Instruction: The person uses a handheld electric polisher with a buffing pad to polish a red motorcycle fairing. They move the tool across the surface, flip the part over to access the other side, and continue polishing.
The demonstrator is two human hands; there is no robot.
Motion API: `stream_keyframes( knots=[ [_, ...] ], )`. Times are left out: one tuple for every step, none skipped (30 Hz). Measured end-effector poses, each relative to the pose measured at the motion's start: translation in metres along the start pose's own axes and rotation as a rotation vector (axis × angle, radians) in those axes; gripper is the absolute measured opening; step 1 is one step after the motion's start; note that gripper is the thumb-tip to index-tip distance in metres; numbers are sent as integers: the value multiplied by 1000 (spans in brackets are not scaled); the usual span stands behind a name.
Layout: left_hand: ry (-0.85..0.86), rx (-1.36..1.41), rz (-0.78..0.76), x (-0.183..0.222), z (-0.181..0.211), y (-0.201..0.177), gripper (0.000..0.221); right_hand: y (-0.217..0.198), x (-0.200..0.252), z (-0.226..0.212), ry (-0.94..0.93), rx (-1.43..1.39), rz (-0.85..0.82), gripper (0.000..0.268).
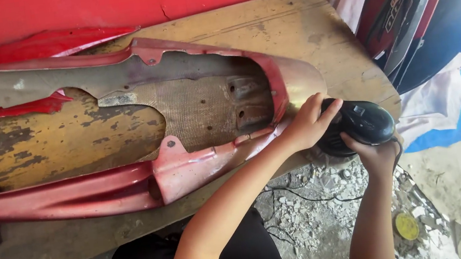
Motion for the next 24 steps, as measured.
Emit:
stream_keyframes(
  knots=[
    [2, -3, 0, -1, -3, 2, 46, 0, -2, -1, -3, -2, 2, 53],
    [-15, -16, 14, -1, -7, 2, 45, 0, -3, -5, -36, 60, 19, 51],
    [-31, -26, 27, -1, -11, 4, 45, -1, -4, -10, -67, 124, 36, 49],
    [-29, -27, 26, -2, -9, 4, 45, 0, -5, -6, -69, 124, 39, 49],
    [9, -23, 42, -2, -5, 4, 46, -3, -5, -2, -60, 91, 76, 46],
    [47, -19, 59, -2, -1, 3, 50, -6, -5, 3, -52, 59, 114, 44],
    [50, -18, 57, 0, 6, 0, 50, -5, -10, 5, -53, 61, 117, 44],
    [76, -3, 46, 2, 13, -2, 52, -7, -13, 6, -77, 32, 159, 45],
    [100, 11, 31, 5, 21, -4, 55, -9, -15, 8, -99, 1, 204, 46],
    [101, 12, 26, 10, 29, -9, 55, -10, -16, 11, -97, 2, 209, 46],
    [108, -16, 43, 14, 38, -16, 55, -12, -18, 12, -90, 26, 229, 45],
    [115, -43, 60, 18, 47, -23, 55, -14, -19, 14, -82, 51, 249, 45],
    [119, -46, 58, 24, 58, -32, 55, -14, -22, 14, -85, 49, 253, 45],
    [131, -76, 48, 30, 70, -39, 54, -16, -25, 12, -114, 65, 271, 46],
    [139, -106, 38, 38, 81, -47, 53, -16, -26, 10, -140, 80, 288, 47],
    [140, -107, 35, 45, 92, -57, 53, -15, -31, 13, -139, 78, 291, 47],
    [159, -127, 38, 52, 104, -67, 52, -17, -37, 16, -135, 32, 320, 45],
    [178, -147, 43, 59, 116, -77, 50, -18, -43, 20, -132, -14, 348, 43],
    [180, -147, 37, 66, 124, -85, 50, -16, -46, 19, -130, -14, 354, 43],
    [115, -171, 6, 71, 127, -92, 50, -15, -48, 15, -154, 54, 383, 42],
    [50, -195, -27, 78, 131, -98, 49, -13, -50, 10, -176, 123, 412, 41],
    [51, -195, -34, 84, 132, -102, 49, -11, -49, 19, -172, 123, 418, 41],
    [63, -221, -1, 89, 135, -108, 46, -10, -49, 29, -136, 116, 433, 41],
    [76, -248, 33, 96, 138, -114, 43, -10, -49, 39, -100, 108, 448, 41]
  ],
)
Point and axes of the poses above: each hand's wrist, its own x-axis away from the middle knuckle, its own y-axis out of the palm, z = x × y, the point moved 7 cm from there along -x, towards the middle knuckle, and after that the axes turned 12 degrees about -z, right-handed, at the moved point
